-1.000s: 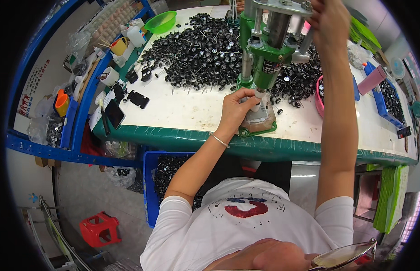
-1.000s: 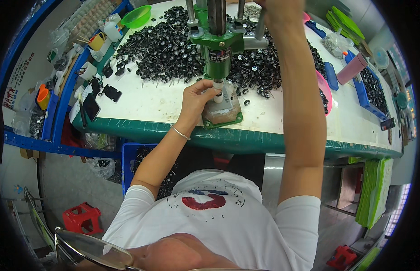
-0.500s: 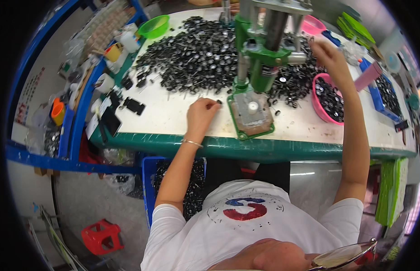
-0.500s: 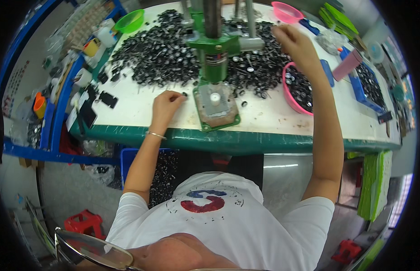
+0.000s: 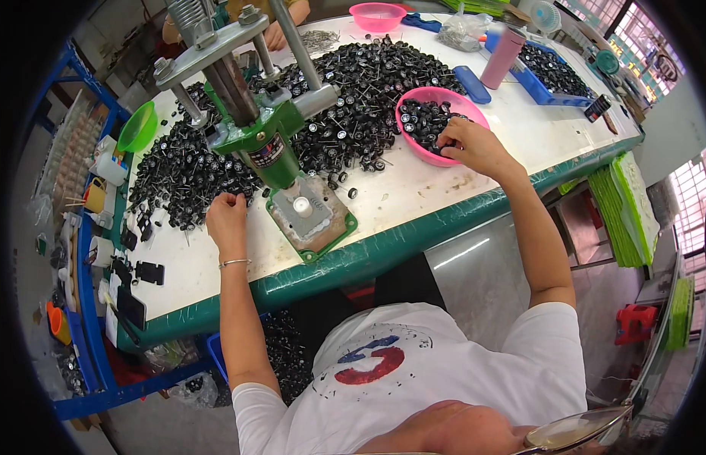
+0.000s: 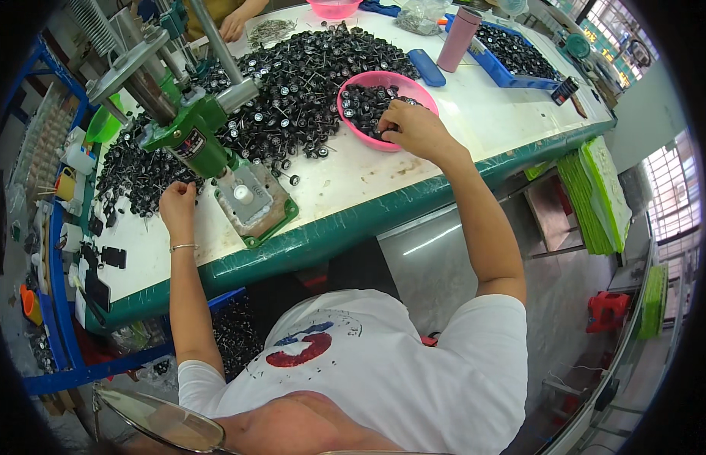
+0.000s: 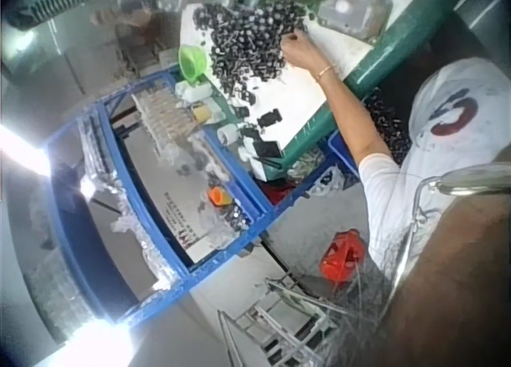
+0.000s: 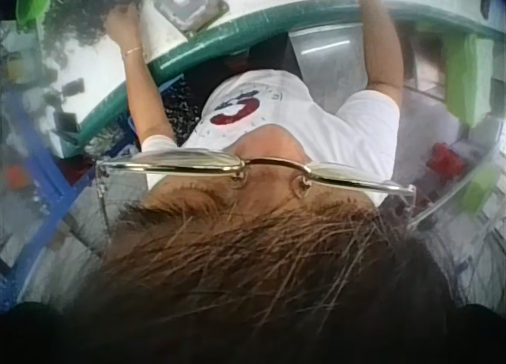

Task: The person assembles small plastic components by hand, using a hand-operated press at a workbench.

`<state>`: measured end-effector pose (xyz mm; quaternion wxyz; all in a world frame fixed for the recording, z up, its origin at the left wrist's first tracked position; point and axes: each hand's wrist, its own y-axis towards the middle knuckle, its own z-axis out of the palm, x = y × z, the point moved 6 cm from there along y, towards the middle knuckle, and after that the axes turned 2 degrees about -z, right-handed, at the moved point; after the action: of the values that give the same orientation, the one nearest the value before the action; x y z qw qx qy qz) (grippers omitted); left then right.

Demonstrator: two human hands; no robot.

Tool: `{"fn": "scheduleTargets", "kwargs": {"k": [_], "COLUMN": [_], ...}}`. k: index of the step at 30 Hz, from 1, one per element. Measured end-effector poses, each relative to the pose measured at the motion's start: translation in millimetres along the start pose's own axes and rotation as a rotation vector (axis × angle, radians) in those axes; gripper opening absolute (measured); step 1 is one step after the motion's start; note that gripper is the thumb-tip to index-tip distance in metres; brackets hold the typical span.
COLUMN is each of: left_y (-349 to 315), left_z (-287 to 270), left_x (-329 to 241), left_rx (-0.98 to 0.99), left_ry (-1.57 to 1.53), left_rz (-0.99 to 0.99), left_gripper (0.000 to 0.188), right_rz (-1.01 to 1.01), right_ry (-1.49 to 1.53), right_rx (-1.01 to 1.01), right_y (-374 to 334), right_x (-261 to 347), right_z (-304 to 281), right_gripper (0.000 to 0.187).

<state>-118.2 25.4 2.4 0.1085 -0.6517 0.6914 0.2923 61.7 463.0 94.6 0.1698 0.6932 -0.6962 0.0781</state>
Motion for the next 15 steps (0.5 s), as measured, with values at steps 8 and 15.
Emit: {"fn": "scheduleTargets", "kwargs": {"k": [8,15], "left_y": [-18,-33], "left_z": [-37,-34], "left_x": [32,15], "left_rx": [-0.048,0.002], "left_ry": [-0.558,-0.895], "left_rz": [-0.104,-0.124], "left_gripper": [0.016,0.016], "right_rz": [0.131,-0.042], "right_ry": [0.380,0.830], "right_rx": [-0.081,0.137], "right_y": [5,47], "right_x": [11,87], "right_z": [-14,44], "right_gripper": [0.017,0.015]}}
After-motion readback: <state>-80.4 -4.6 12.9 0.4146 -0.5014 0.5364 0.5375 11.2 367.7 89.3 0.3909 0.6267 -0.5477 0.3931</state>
